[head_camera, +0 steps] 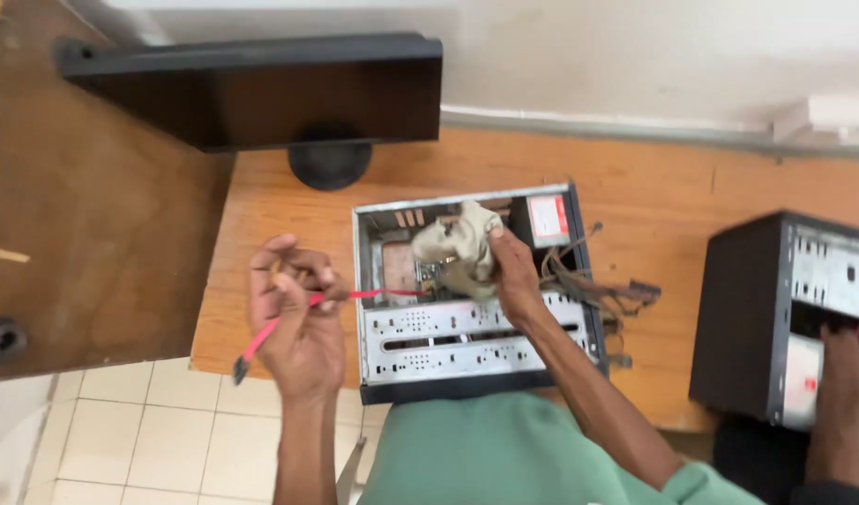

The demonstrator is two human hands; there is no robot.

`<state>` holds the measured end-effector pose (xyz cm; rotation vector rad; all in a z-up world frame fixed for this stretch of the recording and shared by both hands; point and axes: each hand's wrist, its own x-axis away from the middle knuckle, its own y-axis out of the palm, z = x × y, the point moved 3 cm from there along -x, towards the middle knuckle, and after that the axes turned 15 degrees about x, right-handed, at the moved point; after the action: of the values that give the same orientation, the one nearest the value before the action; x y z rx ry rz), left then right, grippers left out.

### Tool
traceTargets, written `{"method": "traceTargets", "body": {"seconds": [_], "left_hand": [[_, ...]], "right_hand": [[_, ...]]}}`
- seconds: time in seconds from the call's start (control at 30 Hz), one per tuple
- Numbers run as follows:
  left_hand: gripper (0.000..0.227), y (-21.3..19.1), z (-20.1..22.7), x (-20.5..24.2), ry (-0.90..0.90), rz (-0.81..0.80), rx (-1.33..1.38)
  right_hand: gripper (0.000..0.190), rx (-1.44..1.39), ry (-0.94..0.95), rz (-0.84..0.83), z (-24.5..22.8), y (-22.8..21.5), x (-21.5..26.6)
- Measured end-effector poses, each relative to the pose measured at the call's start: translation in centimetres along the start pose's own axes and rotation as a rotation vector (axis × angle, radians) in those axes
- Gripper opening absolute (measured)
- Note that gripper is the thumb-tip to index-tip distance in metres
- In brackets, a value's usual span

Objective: The person cleans the interior of an open computer case using a cloth, wiping the motherboard, power supply, and other components. They also handle and wipe a pink ribbon cable before placing it back inside the case.

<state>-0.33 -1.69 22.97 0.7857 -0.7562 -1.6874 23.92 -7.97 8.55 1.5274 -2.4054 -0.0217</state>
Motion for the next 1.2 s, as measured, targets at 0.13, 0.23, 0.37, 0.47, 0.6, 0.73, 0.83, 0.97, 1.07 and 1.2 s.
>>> {"method": "traceTargets", "body": {"seconds": [0.13, 0.23, 0.37, 0.47, 0.6, 0.73, 0.83, 0.97, 1.07, 1.2], "left_hand": [[0.037, 1.3, -1.8, 0.2, -0.036, -0.054, 0.068], [0.035, 0.6, -3.3, 0.4, -0.094, -0.079, 0.103], [0.037, 2.6, -2.7, 2.9, -0.121, 0.072, 0.064], [0.038, 2.1, -2.7, 5.8, -0.128, 0.107, 0.024], [0.039, -0.5, -2.4, 6.4, -0.025, 0.069, -0.152], [0.055, 1.9, 0.0, 4.1, 0.17, -0.13, -0.688], [0.08, 4.0, 0.0, 4.0, 0.171, -0.349, -0.973], [0.074, -5.6, -5.9, 5.1, -0.203, -0.29, -0.708], [0.067, -9.0, -8.7, 4.3, -0.284, -0.327, -0.731], [0.053, -9.1, -11.9, 5.2, -0.333, -0.419, -0.843]], "right_hand": [[0.042, 0.116, -0.119, -0.266, 1.2, 3.9, -0.6], [0.032, 0.657, -0.668, -0.483, 6.9, 6.4, -0.2], [0.022, 0.866, -0.497, -0.528, 7.2, 5.8, 0.6], [0.034, 0.917, -0.734, -0.551, 6.6, 4.2, 0.3], [0.025, 0.943, -0.617, -0.683, 6.6, 5.9, 0.3], [0.029, 0.608, -0.623, -0.602, -2.3, 9.2, 4.5], [0.029, 0.39, -0.443, -0.478, -7.5, 9.4, 5.5], [0.027, 0.011, -0.412, -0.345, -10.6, 8.4, 8.0], [0.031, 0.045, -0.508, -0.268, -11.4, 9.0, 10.7], [0.038, 0.066, -0.329, -0.226, -13.7, 9.0, 12.9]]}}
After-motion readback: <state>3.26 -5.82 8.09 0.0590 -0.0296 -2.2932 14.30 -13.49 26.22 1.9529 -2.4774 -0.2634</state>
